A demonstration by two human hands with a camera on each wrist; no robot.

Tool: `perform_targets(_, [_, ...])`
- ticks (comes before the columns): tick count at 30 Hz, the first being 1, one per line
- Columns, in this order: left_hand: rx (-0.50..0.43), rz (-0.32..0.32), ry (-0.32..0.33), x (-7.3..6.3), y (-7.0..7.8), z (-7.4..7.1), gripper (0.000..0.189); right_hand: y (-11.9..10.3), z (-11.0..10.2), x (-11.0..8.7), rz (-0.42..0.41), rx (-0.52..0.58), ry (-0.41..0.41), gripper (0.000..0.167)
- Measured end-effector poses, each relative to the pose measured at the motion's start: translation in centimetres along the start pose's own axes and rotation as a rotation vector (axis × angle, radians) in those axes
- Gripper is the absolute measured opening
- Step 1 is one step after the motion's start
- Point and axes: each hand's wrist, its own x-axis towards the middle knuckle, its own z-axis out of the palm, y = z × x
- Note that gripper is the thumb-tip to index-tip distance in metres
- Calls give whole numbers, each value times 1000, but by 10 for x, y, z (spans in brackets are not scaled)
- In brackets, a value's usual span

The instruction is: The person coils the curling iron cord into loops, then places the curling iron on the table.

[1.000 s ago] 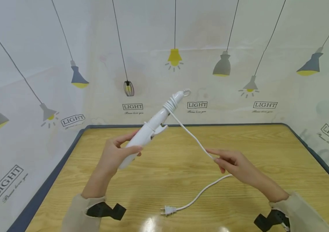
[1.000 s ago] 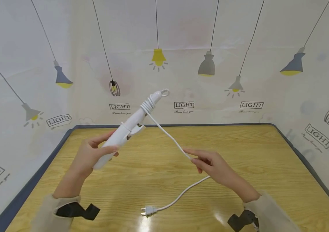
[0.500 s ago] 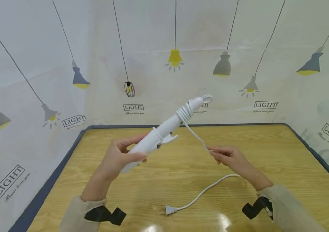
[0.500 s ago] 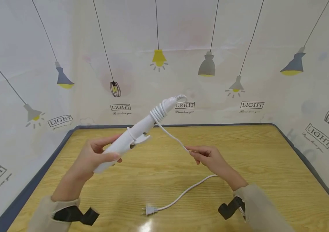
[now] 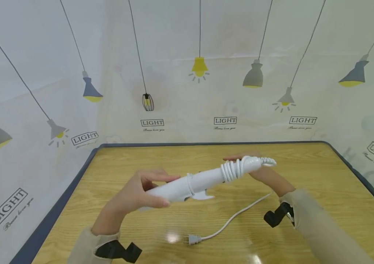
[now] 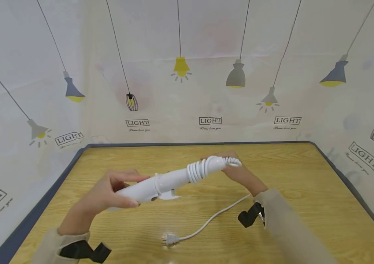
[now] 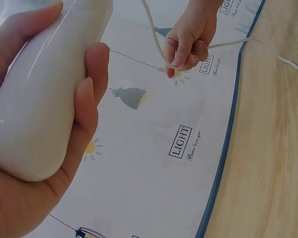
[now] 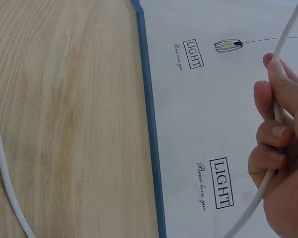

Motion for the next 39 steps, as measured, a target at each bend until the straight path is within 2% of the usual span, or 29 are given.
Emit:
perform_targets(1, [3,8,-25,0,-2,0,48,-2,-2,2,-1,-25,-17,14])
perform_targets(4, [9,8,-89,-1,-6,0,47,-8,-7,9,51,21,-68,20])
perform_targets(8, [16,-2,-155,-2,-10,0,46,-14,-12,17,67,-43,-99,18])
perform_targets(14, [25,-40,-218,-4,-16,0,46,-24,-20,27,37,-101,-148,15])
perform_targets(18, [42,-77,-225,-4,-22,0,47,-36,-27,32,36,-174,-169,15])
perform_targets(23, [146,-106,-204,-3,-28,2,47,-49,-31,35,16,-268,-167,14])
perform_targets(29, [325,-187,-164,3,-32,7,48,-63,-32,38,-117,-453,-192,13])
perform_targets(34, [475,-242,-72,6,-36,11,47,-81,-29,39,-208,-593,-227,11])
perform_targets(39, [517,-305,82,7,-37,11,47,-96,-30,33,-250,-665,-200,12])
